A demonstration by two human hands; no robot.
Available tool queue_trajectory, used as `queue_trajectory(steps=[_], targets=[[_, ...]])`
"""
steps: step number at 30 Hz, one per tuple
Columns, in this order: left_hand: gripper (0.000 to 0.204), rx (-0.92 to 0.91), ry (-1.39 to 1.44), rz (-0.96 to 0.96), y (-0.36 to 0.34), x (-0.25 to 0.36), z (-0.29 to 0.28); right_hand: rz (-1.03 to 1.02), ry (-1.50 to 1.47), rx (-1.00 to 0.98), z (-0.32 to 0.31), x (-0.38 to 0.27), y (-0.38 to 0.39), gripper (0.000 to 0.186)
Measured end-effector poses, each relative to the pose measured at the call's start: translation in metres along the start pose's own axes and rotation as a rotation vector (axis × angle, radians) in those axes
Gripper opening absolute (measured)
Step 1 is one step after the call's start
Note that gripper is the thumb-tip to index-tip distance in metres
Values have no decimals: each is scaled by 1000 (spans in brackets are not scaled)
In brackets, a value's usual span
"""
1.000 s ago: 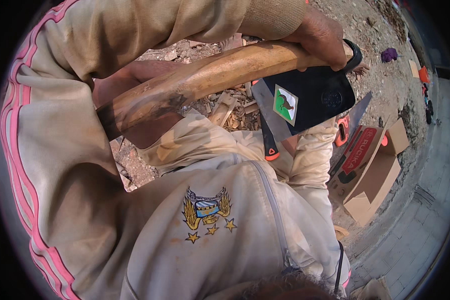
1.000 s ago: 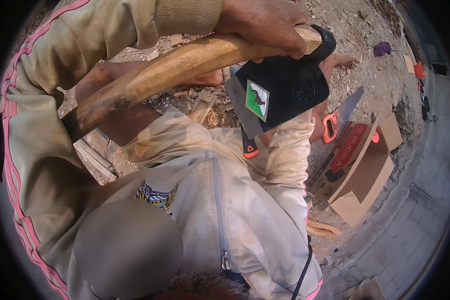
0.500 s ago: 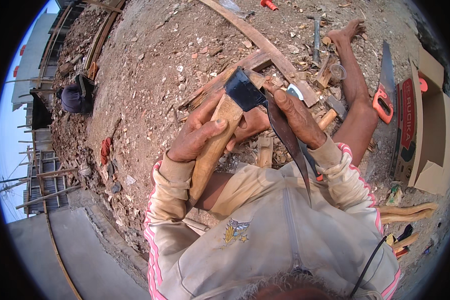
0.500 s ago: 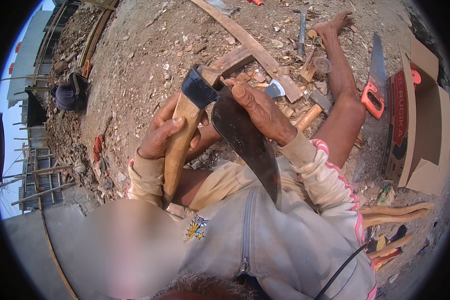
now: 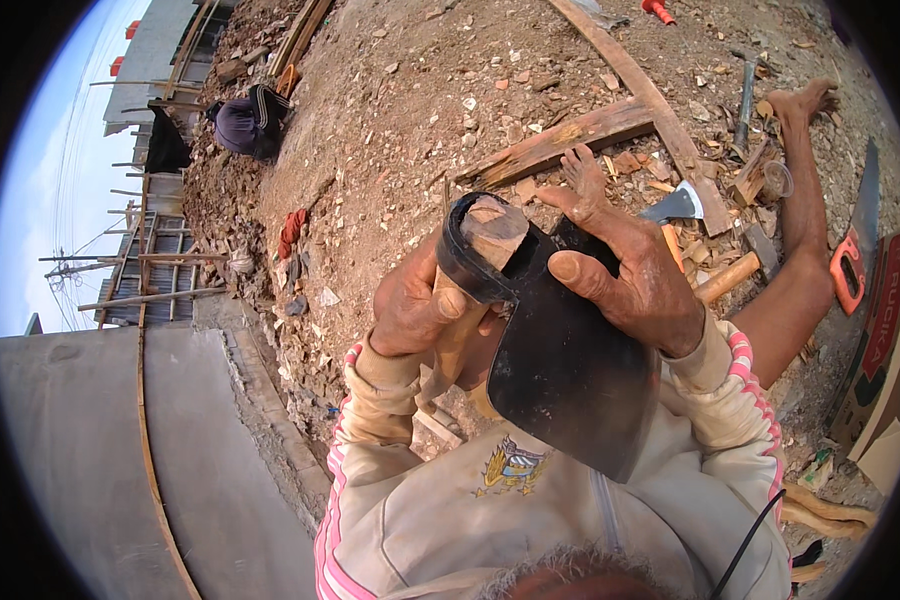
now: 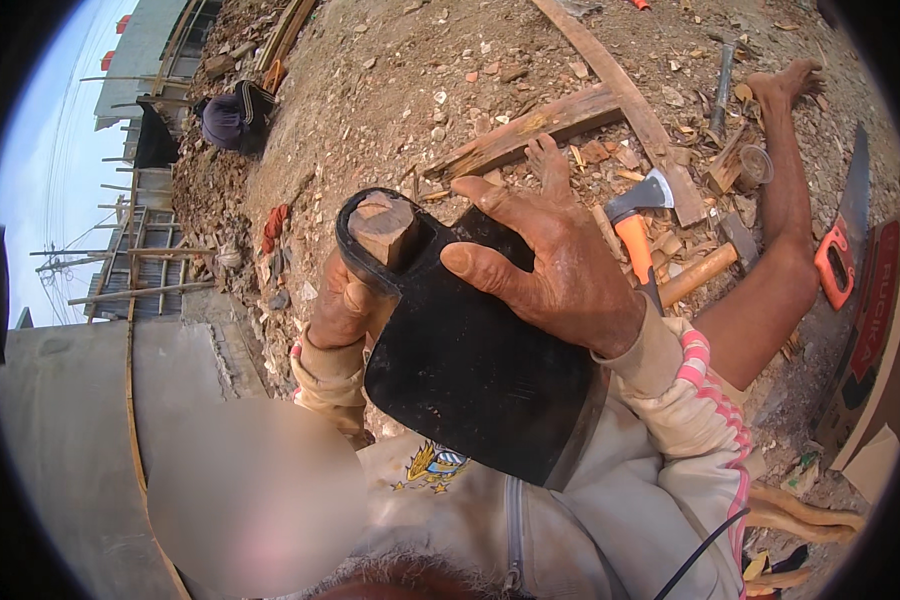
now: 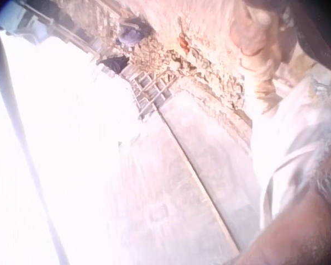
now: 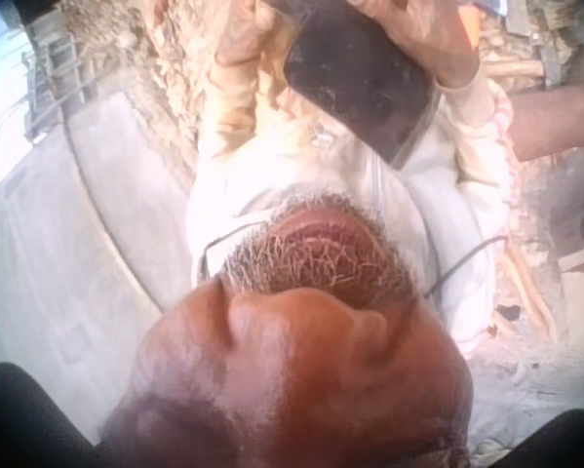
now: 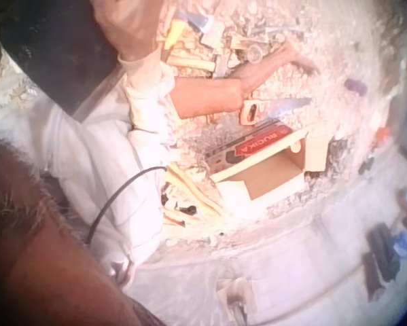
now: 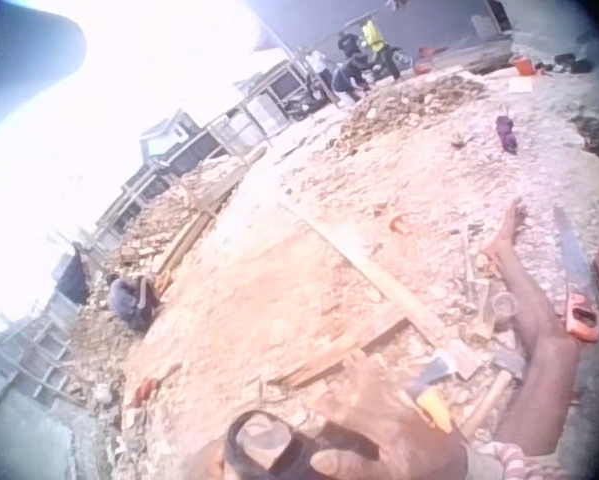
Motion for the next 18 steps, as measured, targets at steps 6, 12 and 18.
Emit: queue_trajectory(steps=[6, 12, 18], targets=[[98, 171, -85, 63, 14, -2, -29, -64, 68, -15, 9, -21, -10, 63], [106, 256, -125, 184, 33, 6, -28, -259, 159, 45, 8, -36, -13, 58], [96, 344, -239, 163, 42, 22, -29, -292, 97, 37, 17, -29, -23, 58]])
Point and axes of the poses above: each hand's wrist, its own y-axis away from the middle knuckle, its own z-axis out of the palm, x = y × z, the point moved 9 cm from there along -y, towards the middle knuckle, and after that the axes turned 10 degrees about -z, right-handed, at the moved point
